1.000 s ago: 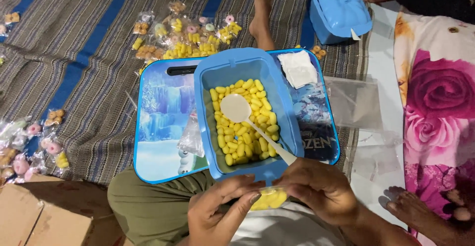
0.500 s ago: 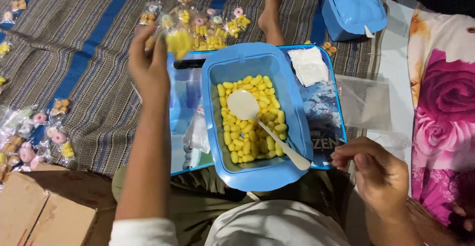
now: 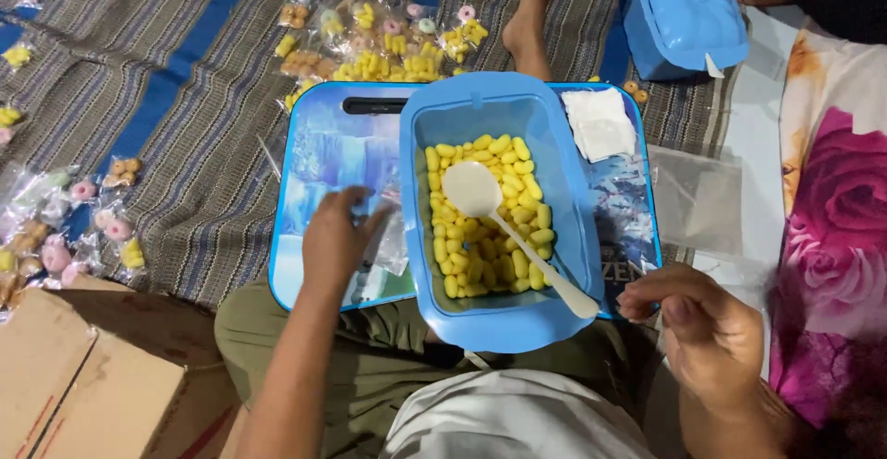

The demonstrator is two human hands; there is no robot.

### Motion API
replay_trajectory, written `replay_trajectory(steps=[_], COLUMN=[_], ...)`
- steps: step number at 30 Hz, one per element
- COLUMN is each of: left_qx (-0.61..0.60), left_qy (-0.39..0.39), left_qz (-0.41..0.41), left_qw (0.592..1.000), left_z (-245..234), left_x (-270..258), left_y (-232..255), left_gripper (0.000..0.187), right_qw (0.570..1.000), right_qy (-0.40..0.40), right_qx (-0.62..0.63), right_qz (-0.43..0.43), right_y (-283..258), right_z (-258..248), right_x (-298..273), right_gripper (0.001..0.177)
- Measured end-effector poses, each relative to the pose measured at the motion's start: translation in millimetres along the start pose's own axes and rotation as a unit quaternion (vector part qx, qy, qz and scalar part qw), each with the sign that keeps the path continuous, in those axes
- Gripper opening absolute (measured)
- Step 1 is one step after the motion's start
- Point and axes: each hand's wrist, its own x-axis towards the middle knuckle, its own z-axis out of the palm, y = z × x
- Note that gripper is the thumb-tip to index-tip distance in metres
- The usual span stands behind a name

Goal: Packing yellow snacks into small plastic bags using a spoon

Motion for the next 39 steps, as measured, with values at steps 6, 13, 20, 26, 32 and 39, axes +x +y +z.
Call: replay_trajectory(steps=[6, 13, 20, 26, 32, 39], left_qx=[-0.022, -0.044, -0.058, -0.059, -0.13, -0.141], left_qy=[-0.022, 0.017, 0.023, 0.027, -0.014, -0.049], left_qz=[-0.06, -0.084, -0.072, -0.078, -0.141, -0.153], left_qw=[0.998, 0.995, 0.995, 0.995, 0.981, 0.977], left_z=[7.6, -4.6, -9.4, -13.5, -22.5, -26.5], left_x=[-21.7, -27.1, -24.7, -25.6, -24.7, -25.4], left_y=[-6.4, 8.4, 6.8, 7.9, 16.7, 19.1], left_gripper=[0.037, 0.024, 0.03, 0.022, 0.028, 0.031], right_qw=[1.0, 1.0, 0.999, 0.998, 0.998, 0.998], right_qy=[-0.008, -0.007, -0.032, -0.032, -0.033, -0.033], right_qx=[-0.012, -0.013, -0.029, -0.051, -0.052, -0.051], right_qz=[0.002, 0.016, 0.002, 0.008, 0.01, 0.018], right_y=[-3.6, -7.6, -8.8, -13.9, -13.1, -12.8], right_z=[10.3, 17.4, 20.3, 24.9, 25.2, 24.8], right_x=[-1.5, 0.3, 5.3, 6.4, 6.5, 5.8], right_gripper=[0.022, 0.025, 0.023, 0.023, 0.025, 0.023])
